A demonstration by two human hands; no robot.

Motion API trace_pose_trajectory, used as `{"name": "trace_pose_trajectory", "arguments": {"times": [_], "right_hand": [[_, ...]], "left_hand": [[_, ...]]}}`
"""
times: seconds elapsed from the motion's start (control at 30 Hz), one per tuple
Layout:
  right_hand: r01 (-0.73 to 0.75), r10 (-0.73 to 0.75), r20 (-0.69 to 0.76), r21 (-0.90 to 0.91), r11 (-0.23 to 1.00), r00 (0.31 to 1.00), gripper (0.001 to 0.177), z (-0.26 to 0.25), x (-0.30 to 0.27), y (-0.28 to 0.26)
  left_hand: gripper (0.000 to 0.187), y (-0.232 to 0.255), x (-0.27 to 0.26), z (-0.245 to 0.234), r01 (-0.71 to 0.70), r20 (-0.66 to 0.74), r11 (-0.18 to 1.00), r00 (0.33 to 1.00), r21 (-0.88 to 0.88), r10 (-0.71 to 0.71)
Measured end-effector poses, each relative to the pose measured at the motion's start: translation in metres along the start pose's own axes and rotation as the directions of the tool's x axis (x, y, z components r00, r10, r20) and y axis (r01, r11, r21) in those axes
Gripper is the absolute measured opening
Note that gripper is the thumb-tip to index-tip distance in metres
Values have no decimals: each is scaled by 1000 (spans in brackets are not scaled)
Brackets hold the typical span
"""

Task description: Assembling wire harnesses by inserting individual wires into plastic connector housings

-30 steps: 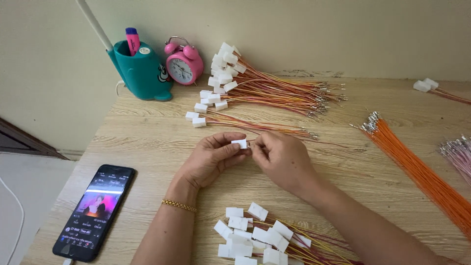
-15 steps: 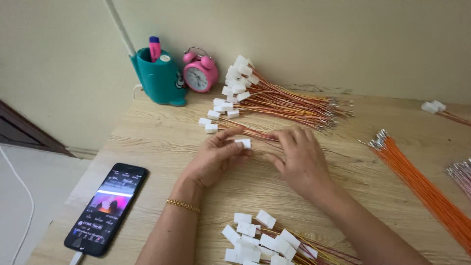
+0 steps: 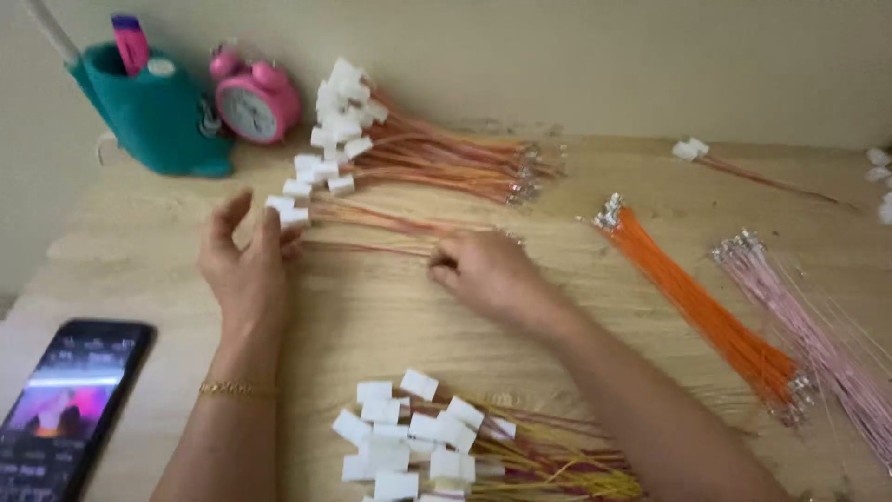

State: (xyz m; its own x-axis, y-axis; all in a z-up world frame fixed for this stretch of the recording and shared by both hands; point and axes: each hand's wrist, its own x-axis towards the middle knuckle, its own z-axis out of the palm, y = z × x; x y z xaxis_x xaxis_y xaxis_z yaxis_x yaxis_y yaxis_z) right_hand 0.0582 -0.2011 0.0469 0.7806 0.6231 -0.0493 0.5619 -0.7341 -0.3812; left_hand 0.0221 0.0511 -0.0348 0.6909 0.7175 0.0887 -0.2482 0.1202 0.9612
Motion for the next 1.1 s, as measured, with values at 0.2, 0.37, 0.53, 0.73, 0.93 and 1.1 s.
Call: {"name": "trace_pose_trajectory", "arguments": {"times": [0.2,0.37,0.53,0.73,0.93,1.1], "right_hand": [[92,-105,472,50,994,875,22,-37,-42,-35],[49,4,614,-69,996,789,30,-32,-65,-49],[-42,-1,524,71,997,852,33,-10,-63,-42],[-48,6,284,141,989,959,29,-5,-69,-32],[-127,125,21,244,961,992,16,-13,-63,-35],[-183,170,68,366,913,983,21,-7,-68,-16]], "left_hand": [[21,1,-16,21,-46,248,997,967,-67,62],[23,14,-43,40,68,485,989,874,-135,6],[31,12,-49,43,187,704,982,695,21,-147],[48,45,-63,36,438,787,879,466,191,-404],[43,25,-59,39,424,851,899,429,107,-303],[29,36,-56,35,352,844,930,463,105,-270]]}}
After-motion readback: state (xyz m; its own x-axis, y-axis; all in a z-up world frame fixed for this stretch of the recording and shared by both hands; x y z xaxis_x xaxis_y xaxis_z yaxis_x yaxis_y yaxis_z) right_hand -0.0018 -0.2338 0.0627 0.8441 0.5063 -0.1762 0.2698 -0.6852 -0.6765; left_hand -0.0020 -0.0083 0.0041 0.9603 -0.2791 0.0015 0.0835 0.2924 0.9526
